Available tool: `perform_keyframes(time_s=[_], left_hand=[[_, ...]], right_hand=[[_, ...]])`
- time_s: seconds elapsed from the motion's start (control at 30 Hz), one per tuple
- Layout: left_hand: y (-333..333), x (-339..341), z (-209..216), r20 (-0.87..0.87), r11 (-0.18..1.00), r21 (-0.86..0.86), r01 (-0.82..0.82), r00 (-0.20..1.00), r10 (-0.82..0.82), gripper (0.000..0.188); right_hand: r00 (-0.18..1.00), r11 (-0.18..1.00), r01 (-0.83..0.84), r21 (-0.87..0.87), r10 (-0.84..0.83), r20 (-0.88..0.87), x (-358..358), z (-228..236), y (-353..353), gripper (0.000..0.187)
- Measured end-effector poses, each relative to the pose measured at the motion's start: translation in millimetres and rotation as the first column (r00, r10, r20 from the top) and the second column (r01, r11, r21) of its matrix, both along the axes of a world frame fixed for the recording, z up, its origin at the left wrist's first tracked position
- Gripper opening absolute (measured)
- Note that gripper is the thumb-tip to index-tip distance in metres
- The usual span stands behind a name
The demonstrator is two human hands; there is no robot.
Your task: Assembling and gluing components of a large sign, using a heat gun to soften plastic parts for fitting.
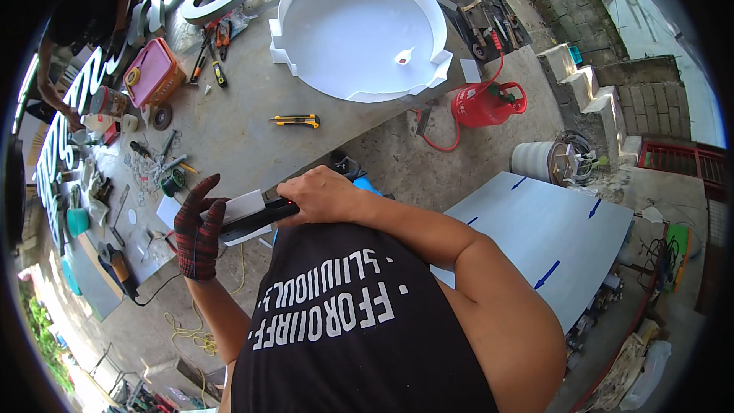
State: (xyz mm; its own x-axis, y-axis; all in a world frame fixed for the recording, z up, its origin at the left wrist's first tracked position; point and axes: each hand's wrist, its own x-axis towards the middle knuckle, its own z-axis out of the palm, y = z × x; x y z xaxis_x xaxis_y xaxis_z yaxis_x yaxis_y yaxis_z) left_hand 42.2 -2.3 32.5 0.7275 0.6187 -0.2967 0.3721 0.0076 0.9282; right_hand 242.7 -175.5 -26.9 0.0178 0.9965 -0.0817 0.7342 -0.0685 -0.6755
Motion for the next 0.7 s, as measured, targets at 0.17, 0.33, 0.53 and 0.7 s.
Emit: perform_keyframes(time_s=[0.17, 0.33, 0.53, 0.7], left_hand=[[3, -17, -15, 0.226, 0.991, -0.080, -0.104, 0.967, 0.119, 0.070], [9, -41, -36, 0.154, 0.986, -0.147, -0.073, 0.983, 0.096, 0.063], [5, -38, -52, 0.095, 0.983, -0.091, -0.159, 0.981, 0.168, 0.037], [3, -32, -51, 0.038, 0.991, 0.042, -0.127, 0.991, 0.125, 0.028]], right_hand=[[0.987, 0.990, 0.125, -0.068, -0.131, -0.089, 5, -2, 0, 0.058], [0.966, 0.970, 0.216, -0.109, -0.228, -0.119, 15, -2, 4, 0.062], [0.957, 0.975, 0.196, -0.107, -0.214, -0.195, 11, -1, 8, 0.061], [0.883, 0.927, 0.267, -0.262, -0.345, -0.319, 12, 12, 9, 0.052]])
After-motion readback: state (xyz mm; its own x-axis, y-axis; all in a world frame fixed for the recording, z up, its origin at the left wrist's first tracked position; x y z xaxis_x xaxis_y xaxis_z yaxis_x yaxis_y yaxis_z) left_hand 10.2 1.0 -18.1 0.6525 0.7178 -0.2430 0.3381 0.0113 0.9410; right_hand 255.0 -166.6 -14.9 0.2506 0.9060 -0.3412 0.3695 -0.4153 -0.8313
